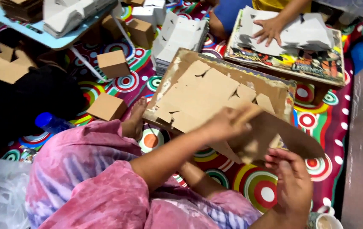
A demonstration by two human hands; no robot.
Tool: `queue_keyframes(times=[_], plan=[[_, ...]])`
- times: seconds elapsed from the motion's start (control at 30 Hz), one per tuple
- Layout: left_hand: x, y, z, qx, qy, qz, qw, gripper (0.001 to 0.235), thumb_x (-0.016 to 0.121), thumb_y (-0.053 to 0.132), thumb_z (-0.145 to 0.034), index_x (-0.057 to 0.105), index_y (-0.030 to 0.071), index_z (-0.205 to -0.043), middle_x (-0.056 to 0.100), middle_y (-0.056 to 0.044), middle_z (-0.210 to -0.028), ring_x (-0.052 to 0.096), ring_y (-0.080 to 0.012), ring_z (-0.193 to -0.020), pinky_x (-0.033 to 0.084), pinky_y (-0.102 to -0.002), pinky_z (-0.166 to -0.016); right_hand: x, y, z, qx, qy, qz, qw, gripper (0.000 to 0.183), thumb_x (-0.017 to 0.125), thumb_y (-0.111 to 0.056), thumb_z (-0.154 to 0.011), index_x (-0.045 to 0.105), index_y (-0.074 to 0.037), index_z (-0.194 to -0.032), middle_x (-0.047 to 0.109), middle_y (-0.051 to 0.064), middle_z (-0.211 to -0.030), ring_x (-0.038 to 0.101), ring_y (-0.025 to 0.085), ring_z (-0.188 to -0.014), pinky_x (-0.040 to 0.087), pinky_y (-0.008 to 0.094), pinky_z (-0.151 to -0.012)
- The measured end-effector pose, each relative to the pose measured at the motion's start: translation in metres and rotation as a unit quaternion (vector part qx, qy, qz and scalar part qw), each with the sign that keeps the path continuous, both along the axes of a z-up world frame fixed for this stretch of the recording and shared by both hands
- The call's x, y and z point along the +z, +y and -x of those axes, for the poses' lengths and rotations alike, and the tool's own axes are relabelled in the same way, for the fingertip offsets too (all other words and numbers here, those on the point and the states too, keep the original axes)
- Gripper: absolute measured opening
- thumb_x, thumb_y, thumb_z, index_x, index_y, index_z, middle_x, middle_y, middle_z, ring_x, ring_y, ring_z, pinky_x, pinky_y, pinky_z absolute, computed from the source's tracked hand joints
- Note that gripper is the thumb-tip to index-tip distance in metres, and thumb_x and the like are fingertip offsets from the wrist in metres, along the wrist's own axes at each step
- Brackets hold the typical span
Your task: The person assembles small cardboard boxes by hand, folding the pre-cut flaps and tucking them into slots to form the box shape. They repeatedly pick up flat cardboard pieces, fold them into boxes, and place the finished boxes aside.
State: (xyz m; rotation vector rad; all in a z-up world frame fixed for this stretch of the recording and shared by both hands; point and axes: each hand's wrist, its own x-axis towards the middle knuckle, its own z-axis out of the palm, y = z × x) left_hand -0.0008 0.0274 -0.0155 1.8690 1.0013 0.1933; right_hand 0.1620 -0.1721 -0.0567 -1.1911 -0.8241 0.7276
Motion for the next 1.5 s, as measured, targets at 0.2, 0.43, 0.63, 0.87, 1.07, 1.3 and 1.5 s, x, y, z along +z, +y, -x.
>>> queue_keyframes(times=[0.2, 0.43, 0.63, 0.87, 1.07, 1.3, 1.5], plan=[[-0.004, 0.055, 0.031, -0.022, -0.079, 0.137, 0.987, 0.074, 0.050, 0.051, -0.092, 0.037, 0.020, -0.158, 0.036, -0.001, -0.167, 0.031, -0.0166, -0.153, 0.018, -0.034, -0.126, -0.048, 0.001, -0.060, -0.245, -0.060, -0.184, 0.950, 0.058, 0.061, -0.046, -0.097, 0.058, 0.001, -0.131, 0.064, 0.014, -0.118, 0.066, 0.022, -0.104, 0.055, 0.027, -0.093], [-0.076, 0.091, 0.057, 0.045, -0.053, 0.273, 0.960, 0.083, 0.065, 0.053, -0.089, 0.038, 0.021, -0.160, 0.044, -0.031, -0.155, 0.046, -0.0505, -0.139, 0.042, -0.072, -0.101, -0.047, 0.040, -0.036, -0.180, -0.023, -0.054, 0.982, 0.037, 0.052, -0.026, -0.110, 0.054, -0.007, -0.141, 0.057, 0.004, -0.133, 0.063, 0.008, -0.101, 0.054, 0.014, -0.074], [-0.068, 0.093, 0.059, 0.081, -0.034, 0.306, 0.948, 0.078, 0.070, 0.048, -0.083, 0.048, 0.022, -0.154, 0.059, -0.026, -0.144, 0.061, -0.0465, -0.124, 0.053, -0.062, -0.094, -0.038, 0.043, -0.015, -0.058, 0.000, 0.043, 0.997, 0.022, 0.058, -0.004, -0.103, 0.057, -0.005, -0.124, 0.061, 0.002, -0.106, 0.065, 0.009, -0.077, 0.062, 0.025, -0.062], [-0.065, 0.090, 0.054, 0.087, -0.019, 0.280, 0.956, 0.063, 0.070, 0.043, -0.081, 0.064, 0.019, -0.139, 0.072, -0.017, -0.115, 0.070, -0.0370, -0.098, 0.057, -0.052, -0.080, -0.048, 0.047, -0.009, -0.061, 0.026, -0.007, 0.998, 0.021, 0.068, -0.012, -0.101, 0.058, -0.001, -0.116, 0.062, 0.007, -0.086, 0.066, 0.010, -0.063, 0.061, 0.023, -0.055], [-0.058, 0.088, 0.058, 0.144, -0.022, 0.305, 0.941, 0.053, 0.074, 0.047, -0.080, 0.073, 0.010, -0.118, 0.075, -0.012, -0.100, 0.071, -0.0314, -0.083, 0.057, -0.045, -0.073, -0.036, 0.051, 0.009, -0.003, 0.023, 0.005, 1.000, 0.035, 0.067, 0.003, -0.096, 0.047, -0.001, -0.124, 0.059, 0.011, -0.091, 0.068, 0.014, -0.069, 0.065, 0.025, -0.061], [-0.059, 0.090, 0.060, 0.128, -0.021, 0.312, 0.941, 0.059, 0.072, 0.048, -0.080, 0.072, 0.004, -0.119, 0.074, -0.013, -0.104, 0.071, -0.0338, -0.089, 0.056, -0.049, -0.080, -0.024, 0.056, 0.029, -0.033, -0.086, 0.000, 0.996, 0.070, 0.066, 0.008, -0.096, 0.026, -0.007, -0.152, 0.066, 0.018, -0.083, 0.067, 0.020, -0.072, 0.060, 0.028, -0.065], [-0.043, 0.079, 0.049, 0.122, -0.004, 0.297, 0.947, 0.054, 0.071, 0.045, -0.080, 0.072, 0.000, -0.110, 0.071, -0.012, -0.094, 0.069, -0.0300, -0.079, 0.057, -0.043, -0.075, -0.028, 0.058, 0.019, 0.005, -0.119, 0.047, 0.992, 0.062, 0.064, 0.009, -0.094, 0.044, -0.013, -0.149, 0.070, 0.018, -0.087, 0.069, 0.019, -0.075, 0.060, 0.028, -0.065]])
